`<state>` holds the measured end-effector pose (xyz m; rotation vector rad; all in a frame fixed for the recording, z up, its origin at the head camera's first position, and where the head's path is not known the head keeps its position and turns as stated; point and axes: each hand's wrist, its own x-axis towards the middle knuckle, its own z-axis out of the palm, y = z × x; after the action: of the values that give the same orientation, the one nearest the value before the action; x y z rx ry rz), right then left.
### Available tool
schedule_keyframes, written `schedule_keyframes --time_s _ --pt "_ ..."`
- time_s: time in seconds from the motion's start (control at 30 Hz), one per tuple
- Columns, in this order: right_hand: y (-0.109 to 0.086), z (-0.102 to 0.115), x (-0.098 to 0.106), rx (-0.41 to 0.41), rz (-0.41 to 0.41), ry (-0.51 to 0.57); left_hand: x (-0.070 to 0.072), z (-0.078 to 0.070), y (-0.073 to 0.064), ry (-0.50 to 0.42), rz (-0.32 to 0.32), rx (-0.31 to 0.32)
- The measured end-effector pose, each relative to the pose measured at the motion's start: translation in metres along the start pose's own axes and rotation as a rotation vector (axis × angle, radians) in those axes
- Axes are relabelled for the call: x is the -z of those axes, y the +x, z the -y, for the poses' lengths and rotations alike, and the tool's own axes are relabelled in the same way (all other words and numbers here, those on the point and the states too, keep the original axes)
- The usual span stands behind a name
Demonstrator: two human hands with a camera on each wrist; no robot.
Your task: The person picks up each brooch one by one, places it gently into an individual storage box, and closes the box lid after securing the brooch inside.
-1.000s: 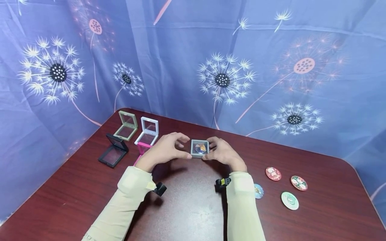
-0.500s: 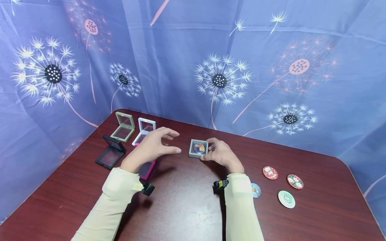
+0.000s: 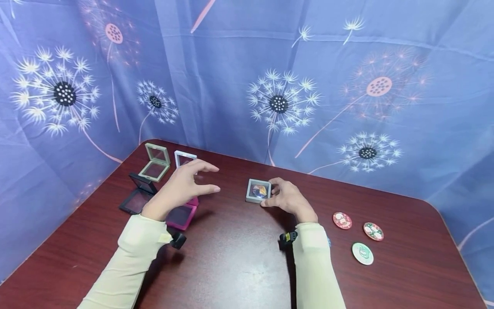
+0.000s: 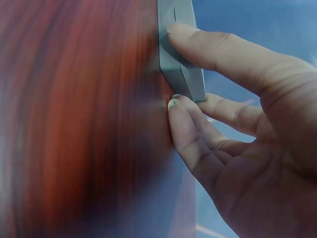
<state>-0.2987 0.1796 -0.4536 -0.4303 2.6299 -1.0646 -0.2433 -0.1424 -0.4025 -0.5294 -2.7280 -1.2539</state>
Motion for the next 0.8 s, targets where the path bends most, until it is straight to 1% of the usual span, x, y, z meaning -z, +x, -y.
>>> schedule_keyframes --time_s 0.23,0.47,0.63,0.8 --pt "-0.010 -0.016 0.011 -0.013 -0.023 -0.013 0.010 0.006 -0.005 0.076 -0.013 0.001" --pt "-0.015 -0.022 0.019 -0.017 -0.031 -0.005 0.018 0.016 -0.012 0.082 0.009 0.032" --pt "-0.018 -0.026 0.024 -0.019 -0.037 -0.018 0.023 0.024 -0.015 0.089 0.003 0.027" --pt "-0.020 -0.032 0.029 -0.029 -0.039 -0.034 0.027 0.028 -0.017 0.119 0.002 0.020"
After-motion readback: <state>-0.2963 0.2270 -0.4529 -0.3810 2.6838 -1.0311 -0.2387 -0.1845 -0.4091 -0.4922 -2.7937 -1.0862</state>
